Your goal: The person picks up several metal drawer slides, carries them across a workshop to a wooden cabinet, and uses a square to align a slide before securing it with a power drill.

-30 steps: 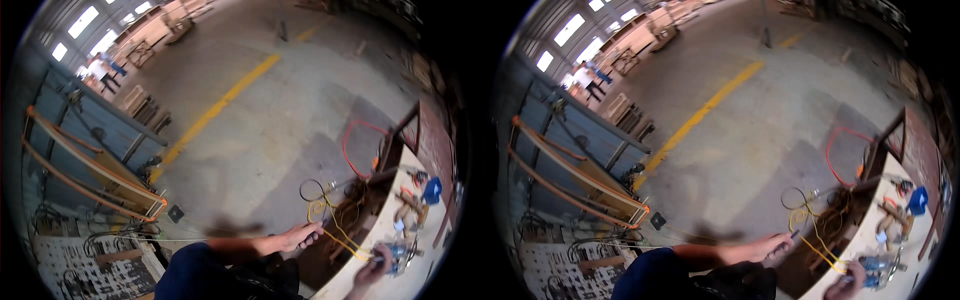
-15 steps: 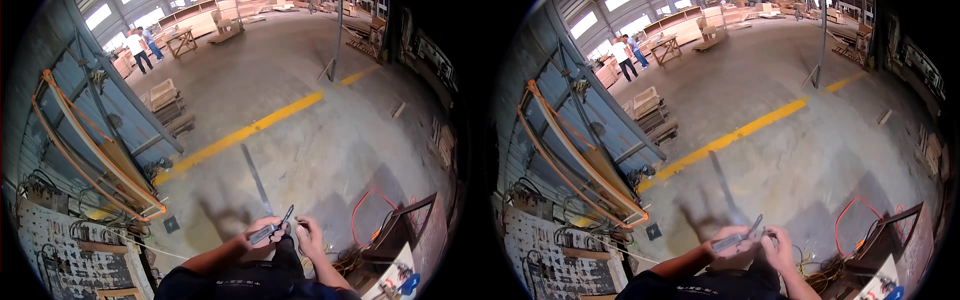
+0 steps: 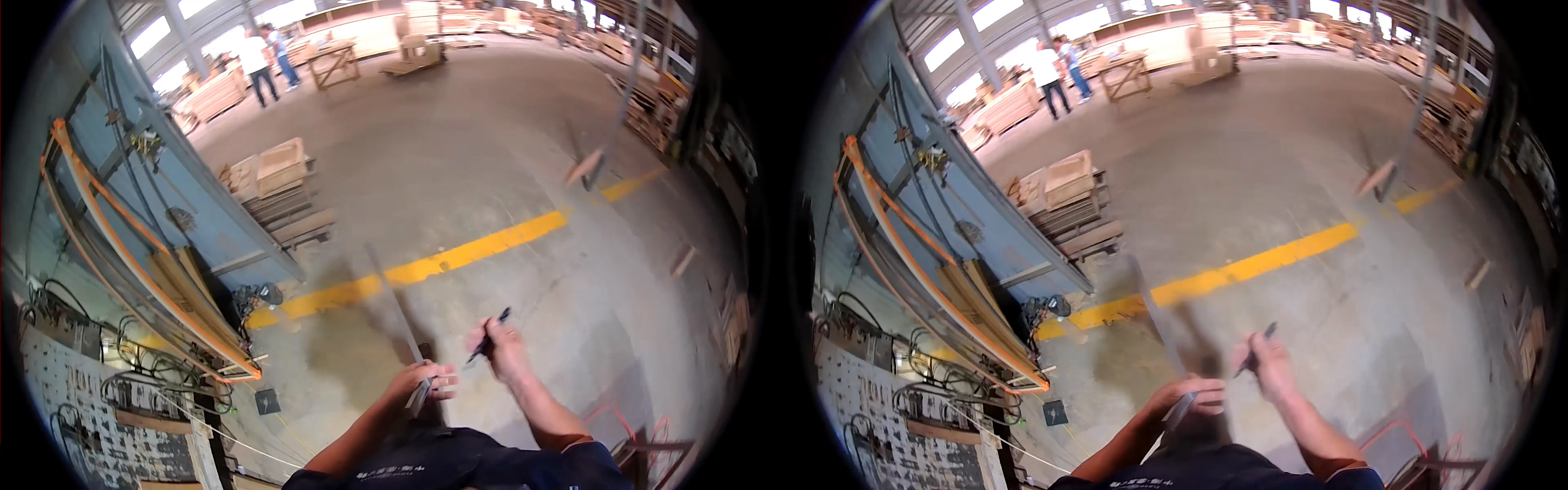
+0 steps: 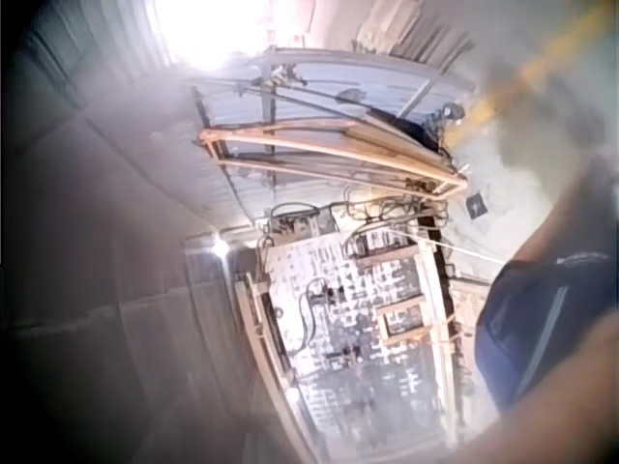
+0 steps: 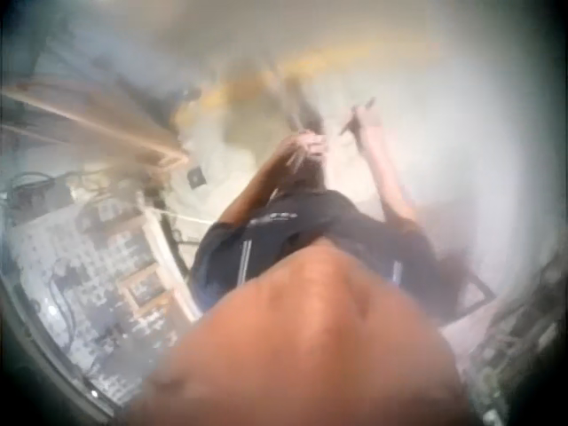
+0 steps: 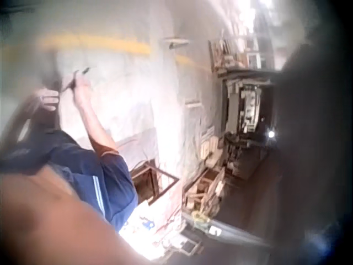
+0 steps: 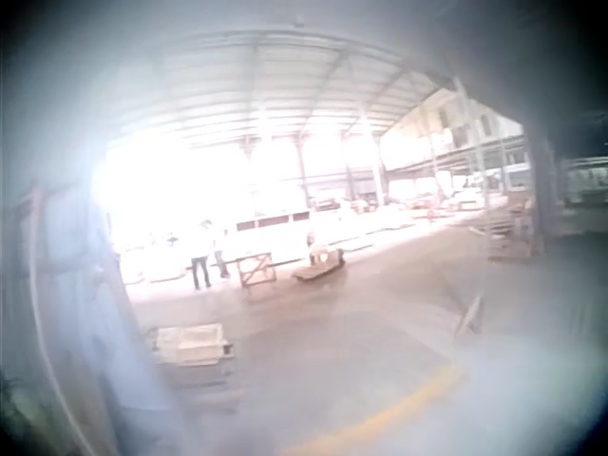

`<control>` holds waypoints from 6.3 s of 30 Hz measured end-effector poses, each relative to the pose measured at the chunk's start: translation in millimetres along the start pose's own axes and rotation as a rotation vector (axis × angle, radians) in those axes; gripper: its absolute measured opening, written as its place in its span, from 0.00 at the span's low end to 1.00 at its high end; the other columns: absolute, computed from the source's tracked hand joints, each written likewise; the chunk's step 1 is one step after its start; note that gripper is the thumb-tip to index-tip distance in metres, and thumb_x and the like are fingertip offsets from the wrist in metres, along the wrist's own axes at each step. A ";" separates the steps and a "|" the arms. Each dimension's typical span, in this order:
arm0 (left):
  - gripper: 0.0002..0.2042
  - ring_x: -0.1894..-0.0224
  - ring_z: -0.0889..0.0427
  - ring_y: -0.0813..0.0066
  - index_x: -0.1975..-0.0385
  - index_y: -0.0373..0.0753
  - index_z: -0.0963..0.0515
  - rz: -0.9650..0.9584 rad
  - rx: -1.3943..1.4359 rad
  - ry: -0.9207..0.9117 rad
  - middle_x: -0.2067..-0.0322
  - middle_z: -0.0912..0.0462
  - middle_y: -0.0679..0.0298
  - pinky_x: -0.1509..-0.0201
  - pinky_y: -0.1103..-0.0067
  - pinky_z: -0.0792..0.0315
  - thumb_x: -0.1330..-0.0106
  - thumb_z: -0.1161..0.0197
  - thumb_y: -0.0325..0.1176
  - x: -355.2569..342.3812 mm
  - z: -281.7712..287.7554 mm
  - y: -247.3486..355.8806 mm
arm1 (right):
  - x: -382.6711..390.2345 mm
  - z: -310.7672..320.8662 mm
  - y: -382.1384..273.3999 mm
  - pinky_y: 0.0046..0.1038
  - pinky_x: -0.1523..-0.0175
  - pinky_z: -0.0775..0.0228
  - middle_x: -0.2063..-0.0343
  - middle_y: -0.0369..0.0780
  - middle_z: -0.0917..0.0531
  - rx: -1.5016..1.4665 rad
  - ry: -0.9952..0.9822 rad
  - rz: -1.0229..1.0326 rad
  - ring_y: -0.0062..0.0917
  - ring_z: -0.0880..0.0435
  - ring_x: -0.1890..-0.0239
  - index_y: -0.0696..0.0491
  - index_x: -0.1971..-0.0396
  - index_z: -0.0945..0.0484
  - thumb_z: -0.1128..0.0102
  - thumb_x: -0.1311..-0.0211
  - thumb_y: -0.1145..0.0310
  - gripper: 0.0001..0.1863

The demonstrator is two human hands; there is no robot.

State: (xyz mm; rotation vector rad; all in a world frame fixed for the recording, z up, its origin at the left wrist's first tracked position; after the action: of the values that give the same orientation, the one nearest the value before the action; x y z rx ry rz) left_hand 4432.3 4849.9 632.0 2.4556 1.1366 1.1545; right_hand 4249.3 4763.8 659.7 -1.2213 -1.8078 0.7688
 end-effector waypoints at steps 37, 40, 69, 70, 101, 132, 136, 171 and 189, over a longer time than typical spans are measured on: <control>0.10 0.53 0.21 0.45 0.58 0.38 0.24 -0.589 -1.436 0.586 0.60 0.21 0.50 0.52 0.59 0.25 0.38 0.36 0.30 -774.5 104.7 1169.7 | -1345.7 -303.2 -317.6 0.42 0.55 0.24 0.66 0.44 0.14 1.761 -0.871 0.248 0.41 0.15 0.58 0.47 0.59 0.17 0.36 0.41 0.51 0.18; 0.08 0.51 0.20 0.50 0.62 0.37 0.21 -0.758 -1.356 0.599 0.59 0.19 0.53 0.49 0.64 0.24 0.39 0.33 0.31 -829.4 79.4 1302.3 | -1459.7 -299.5 -344.0 0.45 0.56 0.25 0.66 0.47 0.14 1.722 -0.759 0.020 0.47 0.16 0.60 0.50 0.61 0.18 0.38 0.39 0.53 0.16; 0.10 0.78 0.29 0.84 0.67 0.38 0.26 -0.433 -0.689 0.586 0.79 0.27 0.72 0.75 0.80 0.33 0.29 0.38 0.38 -1488.7 222.5 2224.1 | -2541.5 -498.9 -637.2 0.26 0.65 0.29 0.77 0.31 0.16 1.167 -0.580 -0.562 0.16 0.22 0.72 0.53 0.68 0.17 0.37 0.32 0.56 0.14; 0.12 0.77 0.28 0.82 0.65 0.36 0.25 -0.425 -0.710 0.562 0.78 0.26 0.70 0.73 0.79 0.31 0.29 0.38 0.40 -1513.6 223.1 2262.5 | -2575.2 -507.7 -648.7 0.24 0.66 0.31 0.77 0.30 0.16 1.105 -0.607 -0.494 0.15 0.23 0.73 0.53 0.69 0.17 0.37 0.32 0.57 0.14; 0.09 0.67 0.20 0.79 0.66 0.35 0.22 -0.739 -0.191 0.776 0.71 0.17 0.64 0.58 0.79 0.23 0.25 0.42 0.32 -2067.3 429.7 3173.0 | -3692.8 -840.9 -831.8 0.19 0.79 0.43 0.86 0.28 0.28 0.658 -0.326 -0.255 0.13 0.33 0.84 0.48 0.79 0.27 0.43 0.27 0.60 0.17; 0.10 0.65 0.19 0.74 0.61 0.30 0.22 -0.770 -0.129 1.338 0.69 0.17 0.58 0.58 0.76 0.25 0.28 0.39 0.33 -2430.7 508.5 3761.8 | -4535.5 -1308.0 -737.8 0.17 0.83 0.49 0.80 0.30 0.23 0.947 -0.855 -0.543 0.12 0.31 0.83 0.47 0.73 0.26 0.39 0.30 0.59 0.12; 0.11 0.61 0.17 0.71 0.58 0.31 0.22 -0.754 0.047 1.431 0.67 0.16 0.56 0.54 0.74 0.24 0.27 0.39 0.34 -2452.5 516.1 3779.4 | -4574.9 -1362.9 -692.5 0.18 0.84 0.51 0.83 0.29 0.27 0.878 -0.901 -0.594 0.11 0.33 0.84 0.48 0.76 0.27 0.41 0.29 0.58 0.16; 0.11 0.69 0.22 0.73 0.57 0.36 0.24 -1.353 1.266 1.207 0.71 0.23 0.65 0.65 0.74 0.23 0.28 0.39 0.38 -2329.7 859.6 3996.9 | -4516.1 -1662.7 -578.6 0.41 0.58 0.24 0.69 0.46 0.18 1.086 -2.082 0.493 0.45 0.17 0.63 0.52 0.67 0.17 0.36 0.45 0.72 0.06; 0.12 0.68 0.24 0.80 0.50 0.34 0.27 -0.754 -0.224 0.891 0.68 0.21 0.67 0.64 0.81 0.28 0.31 0.40 0.28 -2608.4 677.5 4452.5 | -5005.7 -1638.1 -818.0 0.30 0.62 0.26 0.69 0.42 0.19 0.909 -1.100 -0.068 0.25 0.19 0.67 0.59 0.55 0.27 0.39 0.35 0.66 0.15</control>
State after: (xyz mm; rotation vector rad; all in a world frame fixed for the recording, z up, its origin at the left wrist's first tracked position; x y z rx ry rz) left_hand 6378.1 24.4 756.6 1.0851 1.7673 1.9478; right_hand 6354.4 -132.4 727.8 -0.0621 -1.8104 2.1770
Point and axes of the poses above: each hand's wrist, its own x-axis away from the middle knuckle, its own z-axis out of the back of the hand, y = z × x, the point moved 5 cm from there along -x, towards the middle knuckle
